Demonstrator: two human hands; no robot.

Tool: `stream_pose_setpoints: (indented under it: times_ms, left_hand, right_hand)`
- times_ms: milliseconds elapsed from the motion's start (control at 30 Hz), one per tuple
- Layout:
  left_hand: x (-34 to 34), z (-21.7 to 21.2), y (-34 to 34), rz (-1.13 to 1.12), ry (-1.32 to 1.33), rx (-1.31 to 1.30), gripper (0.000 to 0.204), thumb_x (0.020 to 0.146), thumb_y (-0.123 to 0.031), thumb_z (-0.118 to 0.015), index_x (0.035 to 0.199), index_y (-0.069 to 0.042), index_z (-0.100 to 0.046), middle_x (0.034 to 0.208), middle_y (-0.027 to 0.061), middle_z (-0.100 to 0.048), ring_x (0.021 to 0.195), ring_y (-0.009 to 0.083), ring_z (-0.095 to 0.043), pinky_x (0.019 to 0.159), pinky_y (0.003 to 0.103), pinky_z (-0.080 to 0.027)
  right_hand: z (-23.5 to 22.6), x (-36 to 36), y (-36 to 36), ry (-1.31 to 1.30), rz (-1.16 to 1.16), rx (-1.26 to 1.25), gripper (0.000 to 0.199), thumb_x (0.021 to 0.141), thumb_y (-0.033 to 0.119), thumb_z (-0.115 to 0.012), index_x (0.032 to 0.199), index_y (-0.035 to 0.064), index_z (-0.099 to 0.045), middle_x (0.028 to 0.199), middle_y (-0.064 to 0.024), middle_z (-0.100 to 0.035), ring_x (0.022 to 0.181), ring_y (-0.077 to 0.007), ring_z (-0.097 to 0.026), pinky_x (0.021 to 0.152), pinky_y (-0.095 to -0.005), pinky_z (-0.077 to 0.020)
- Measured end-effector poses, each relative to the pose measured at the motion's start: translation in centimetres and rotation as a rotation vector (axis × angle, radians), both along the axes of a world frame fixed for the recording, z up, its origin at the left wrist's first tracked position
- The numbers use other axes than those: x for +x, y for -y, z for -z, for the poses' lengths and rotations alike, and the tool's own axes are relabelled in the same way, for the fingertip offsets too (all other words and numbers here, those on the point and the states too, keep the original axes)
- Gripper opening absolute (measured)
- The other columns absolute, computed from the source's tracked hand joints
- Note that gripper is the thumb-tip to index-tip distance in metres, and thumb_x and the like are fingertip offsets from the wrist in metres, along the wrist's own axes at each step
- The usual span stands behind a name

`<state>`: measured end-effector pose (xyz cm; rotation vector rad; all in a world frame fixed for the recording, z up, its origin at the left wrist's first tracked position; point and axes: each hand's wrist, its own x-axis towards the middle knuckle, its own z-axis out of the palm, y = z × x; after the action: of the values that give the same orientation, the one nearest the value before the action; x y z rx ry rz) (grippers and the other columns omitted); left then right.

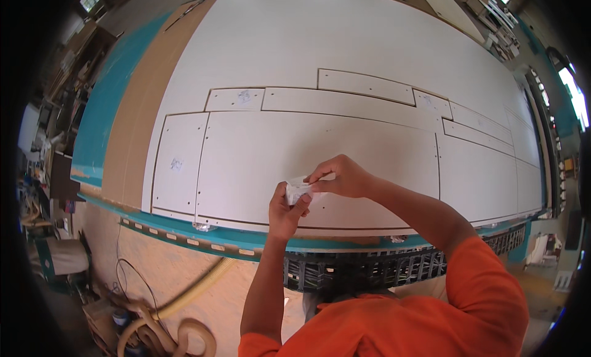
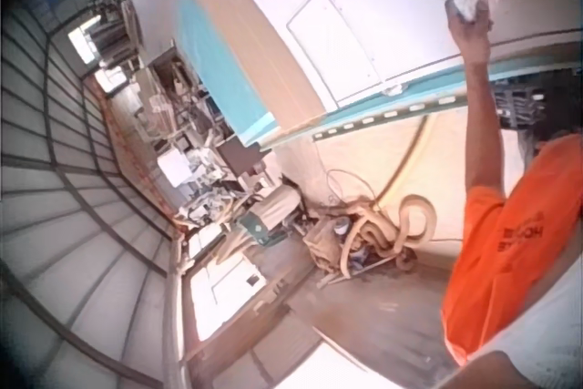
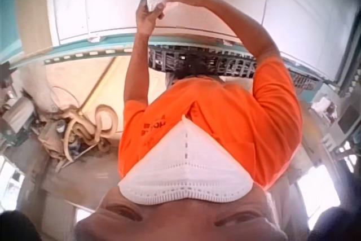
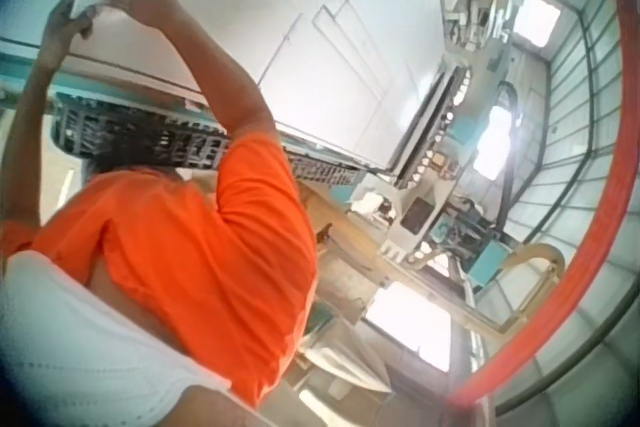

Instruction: The person walks through a woodworking shop, picks up a roll of labels, and applies them to pre-cut white wood panels on a CNC table. They then lift and stack the labeled panels.

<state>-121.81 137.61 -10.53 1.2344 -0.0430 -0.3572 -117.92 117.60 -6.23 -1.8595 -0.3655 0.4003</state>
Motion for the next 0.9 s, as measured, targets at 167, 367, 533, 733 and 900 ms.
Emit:
stream_pose_setpoints:
  times_ms: [167,367,533,733,900]
  left_hand:
    - [-0.1,2.6,2.7,0.005,0.033,0.185,0.028,0.084,-0.008,-0.067,0.105,0.000,-0.050,0.083,0.0043,-0.059,0.065,0.0088,-0.055,0.057,0.023,-0.047]
    - [-0.2,3.0,3.1,-0.074,0.147,0.429,0.029,0.078,-0.006,-0.068,0.100,0.006,-0.053,0.080,0.0069,-0.063,0.074,0.0076,-0.056,0.061,0.023,-0.048]
    - [-0.5,3.2,2.9,-0.104,0.086,0.462,0.030,0.078,-0.006,-0.067,0.101,0.006,-0.053,0.082,0.0065,-0.063,0.076,0.0084,-0.056,0.065,0.024,-0.048]
    - [-0.2,3.4,3.2,-0.128,0.094,0.467,0.024,0.078,-0.004,-0.064,0.098,0.005,-0.053,0.076,0.0054,-0.061,0.066,0.0081,-0.056,0.057,0.023,-0.047]
    - [-0.1,2.5,4.2,-0.169,0.033,0.453,0.019,0.079,-0.003,-0.062,0.095,0.002,-0.054,0.069,0.0041,-0.059,0.054,0.0086,-0.054,0.048,0.023,-0.044]
  right_hand:
    - [2.2,4.7,7.6,-0.196,0.458,0.345,0.009,0.080,0.007,-0.066,0.084,-0.0010,-0.067,0.080,-0.0039,-0.065,0.077,-0.0119,-0.060,0.075,-0.0271,-0.0481]
    - [8.0,14.2,11.8,0.315,0.733,0.216,0.014,0.081,0.009,-0.068,0.089,-0.0023,-0.066,0.099,-0.0070,-0.069,0.081,-0.0132,-0.061,0.073,-0.0263,-0.0489]
    - [11.4,14.4,18.2,0.324,0.797,0.284,0.012,0.082,0.007,-0.068,0.092,0.0009,-0.068,0.098,-0.0056,-0.069,0.083,-0.0125,-0.062,0.075,-0.0254,-0.0500]
    - [7.9,9.9,25.6,0.685,0.844,-0.289,0.004,0.082,0.004,-0.063,0.086,0.0050,-0.064,0.098,-0.0067,-0.068,0.089,-0.0213,-0.065,0.082,-0.0328,-0.0533]
    - [7.6,8.5,24.1,0.954,0.370,-0.548,0.011,0.079,0.007,-0.067,0.089,0.0090,-0.062,0.096,-0.0048,-0.068,0.095,-0.0241,-0.064,0.094,-0.0410,-0.0485]
